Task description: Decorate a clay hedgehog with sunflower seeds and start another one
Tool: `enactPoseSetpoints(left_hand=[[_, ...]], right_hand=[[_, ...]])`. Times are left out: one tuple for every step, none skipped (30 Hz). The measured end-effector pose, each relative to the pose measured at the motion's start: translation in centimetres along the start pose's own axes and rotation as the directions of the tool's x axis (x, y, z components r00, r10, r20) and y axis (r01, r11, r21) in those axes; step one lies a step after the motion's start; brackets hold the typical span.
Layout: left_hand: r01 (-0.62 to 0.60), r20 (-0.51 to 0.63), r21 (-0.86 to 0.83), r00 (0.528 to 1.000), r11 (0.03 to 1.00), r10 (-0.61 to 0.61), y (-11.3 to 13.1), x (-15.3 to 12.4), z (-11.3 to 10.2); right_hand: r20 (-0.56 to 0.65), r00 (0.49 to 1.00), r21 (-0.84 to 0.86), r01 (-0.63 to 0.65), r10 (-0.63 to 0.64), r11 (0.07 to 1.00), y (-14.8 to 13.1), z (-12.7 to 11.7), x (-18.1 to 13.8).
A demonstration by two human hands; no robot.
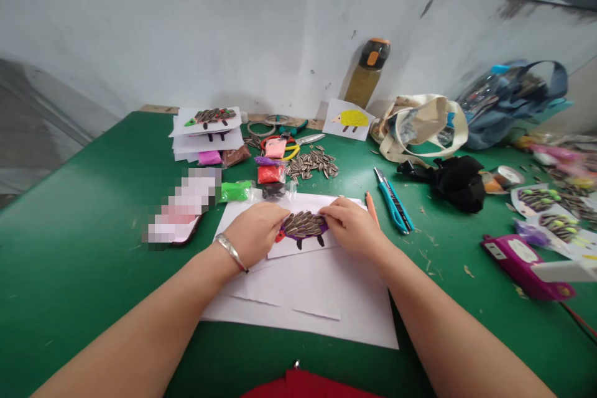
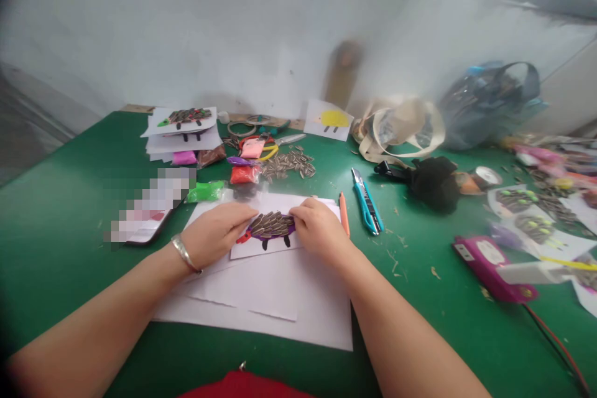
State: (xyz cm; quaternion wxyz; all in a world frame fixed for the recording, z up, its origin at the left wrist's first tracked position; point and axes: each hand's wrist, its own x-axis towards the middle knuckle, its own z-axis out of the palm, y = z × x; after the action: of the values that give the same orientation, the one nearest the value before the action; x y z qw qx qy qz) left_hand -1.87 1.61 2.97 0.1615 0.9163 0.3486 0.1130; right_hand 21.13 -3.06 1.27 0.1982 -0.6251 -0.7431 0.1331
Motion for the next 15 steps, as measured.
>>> enactPoseSetpoints(left_hand=[[0.001, 0.004, 0.001, 1.000, 1.000, -0.001, 0.0, 0.0, 0.0], [-0.001, 0.007, 0.000, 1.000, 1.000, 0.001, 0.0, 0.0, 0.0], [-0.004, 0.009, -0.003, 1.000, 1.000, 0.004, 0.1, 0.0, 0.0], [-0.008, 0.010, -0.007, 1.000, 1.000, 0.008, 0.1, 0.0, 0.1], [-0.010, 0.011, -0.011, 1.000, 1.000, 0.010, 0.1, 0.0, 0.1], [-0.012, 0.010, -0.013, 1.000, 1.000, 0.012, 0.2, 0.0, 0.1], [-0.012, 0.005, -0.013, 1.000, 1.000, 0.012, 0.2, 0.0, 0.1], [-0.012, -0.001, -0.011, 1.000, 1.000, 0.012, 0.2, 0.0, 0.2], [-0.012, -0.008, -0.007, 1.000, 1.000, 0.012, 0.2, 0.0, 0.2], [-0.013, -0.013, -0.003, 1.000, 1.000, 0.013, 0.2, 0.0, 0.2], [-0.015, -0.016, -0.002, 1.000, 1.000, 0.015, 0.1, -0.1, 0.2], [-0.019, -0.017, -0.003, 1.000, 1.000, 0.018, 0.1, -0.1, 0.2], [-0.024, -0.014, -0.006, 1.000, 1.000, 0.024, 0.0, -0.1, 0.2], [-0.031, -0.011, -0.008, 0.999, 0.999, 0.031, 0.0, -0.1, 0.2], [-0.036, -0.010, -0.007, 0.999, 0.999, 0.036, 0.0, 0.0, 0.3]], right_hand=[[-0.001, 1.000, -0.001, 0.004, -0.004, 1.000, 0.0, 0.0, 0.0], [-0.003, 1.000, -0.003, 0.007, -0.007, 1.000, 0.0, -0.1, 0.0], [-0.002, 1.000, -0.005, 0.007, -0.007, 1.000, -0.1, -0.1, 0.0], [-0.003, 1.000, -0.008, 0.006, -0.006, 1.000, -0.1, -0.1, 0.0], [-0.003, 1.000, -0.012, 0.004, -0.004, 1.000, -0.1, -0.1, -0.1], [-0.004, 1.000, -0.015, 0.000, 0.000, 1.000, -0.1, 0.0, -0.1], [-0.004, 1.000, -0.016, -0.003, 0.003, 1.000, -0.1, 0.0, -0.2], [-0.005, 1.000, -0.015, -0.006, 0.006, 1.000, -0.1, 0.0, -0.2], [-0.004, 1.000, -0.011, -0.009, 0.009, 1.000, -0.1, 0.0, -0.2], [0.004, 1.000, -0.008, -0.014, 0.015, 1.000, 0.0, 0.0, -0.1], [0.018, 1.000, -0.008, -0.023, 0.024, 1.000, 0.0, -0.1, 0.0], [0.032, 0.999, -0.015, -0.039, 0.039, 0.999, 0.0, -0.3, 0.3], [0.040, 0.997, -0.028, -0.060, 0.061, 0.998, 0.0, -0.5, 0.8], [0.047, 0.996, -0.048, -0.079, 0.081, 0.996, -0.1, -0.8, 1.4], [0.031, 0.994, -0.074, -0.099, 0.101, 0.992, -0.3, -1.0, 2.2]])
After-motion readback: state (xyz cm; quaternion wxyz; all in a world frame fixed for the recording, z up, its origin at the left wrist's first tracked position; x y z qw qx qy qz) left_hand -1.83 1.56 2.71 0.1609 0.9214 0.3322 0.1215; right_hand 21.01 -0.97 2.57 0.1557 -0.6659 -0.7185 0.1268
